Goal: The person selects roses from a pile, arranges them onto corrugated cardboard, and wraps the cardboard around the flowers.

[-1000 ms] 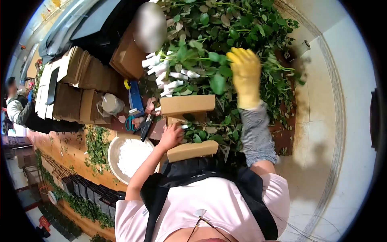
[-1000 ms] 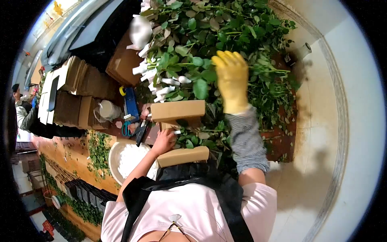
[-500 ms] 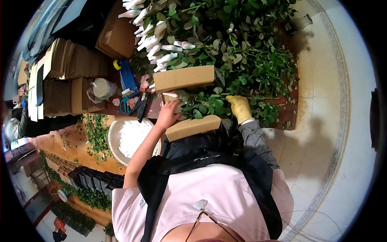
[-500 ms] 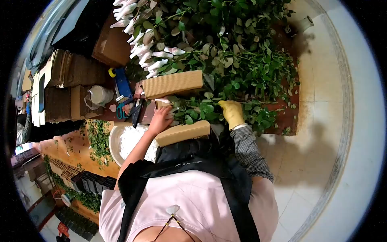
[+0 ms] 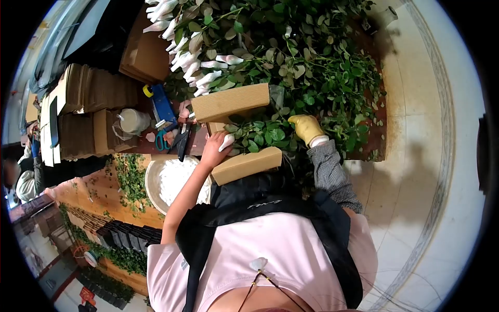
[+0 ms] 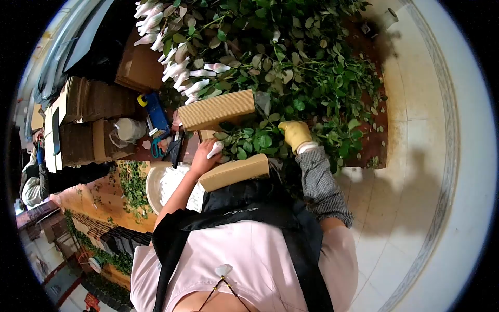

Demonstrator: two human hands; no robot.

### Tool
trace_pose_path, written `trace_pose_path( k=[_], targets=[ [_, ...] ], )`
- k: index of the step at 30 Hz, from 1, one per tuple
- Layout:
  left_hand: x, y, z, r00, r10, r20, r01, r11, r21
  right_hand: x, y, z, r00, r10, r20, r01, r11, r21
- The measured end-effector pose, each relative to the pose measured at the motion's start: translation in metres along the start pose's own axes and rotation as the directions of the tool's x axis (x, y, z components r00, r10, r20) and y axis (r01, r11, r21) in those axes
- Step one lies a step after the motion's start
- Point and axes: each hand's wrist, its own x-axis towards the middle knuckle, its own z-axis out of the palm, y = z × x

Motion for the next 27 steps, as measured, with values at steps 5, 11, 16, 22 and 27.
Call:
trace_pose_path(
  k=[5, 11, 16, 22, 27],
  targets=[
    [-0.003, -0.011, 0.013, 0.978, -0.188, -0.088, 0.156, 0.947, -0.282, -0.009, 0.027, 0.022, 0.977, -0.074, -0.198, 0.115, 0.972, 0.203],
    [0.009, 0.006, -0.01, 0.99, 0.056, 0.131, -0.089, 0.959, 0.268, -0.013, 0.019, 0.062, 0.766, -0.253, -0.592, 0.222, 0.967, -0.126],
    [0.023, 0.025, -0.023, 0.981, 0.139, 0.134, -0.182, 0.899, 0.397, -0.006, 0.015, 0.081, 0.834, -0.06, -0.548, 0.118, 0.991, 0.071],
    [0.016, 0.023, -0.024, 0.986, 0.054, 0.155, -0.097, 0.955, 0.282, -0.01, 0.03, 0.106, 0.652, -0.068, -0.755, 0.287, 0.944, 0.163],
    [0.001, 0.003, -0.005, 0.998, -0.062, 0.034, 0.061, 0.998, 0.019, -0.008, 0.036, 0.106, 0.742, -0.02, -0.67, 0.227, 0.948, 0.223]
  ],
)
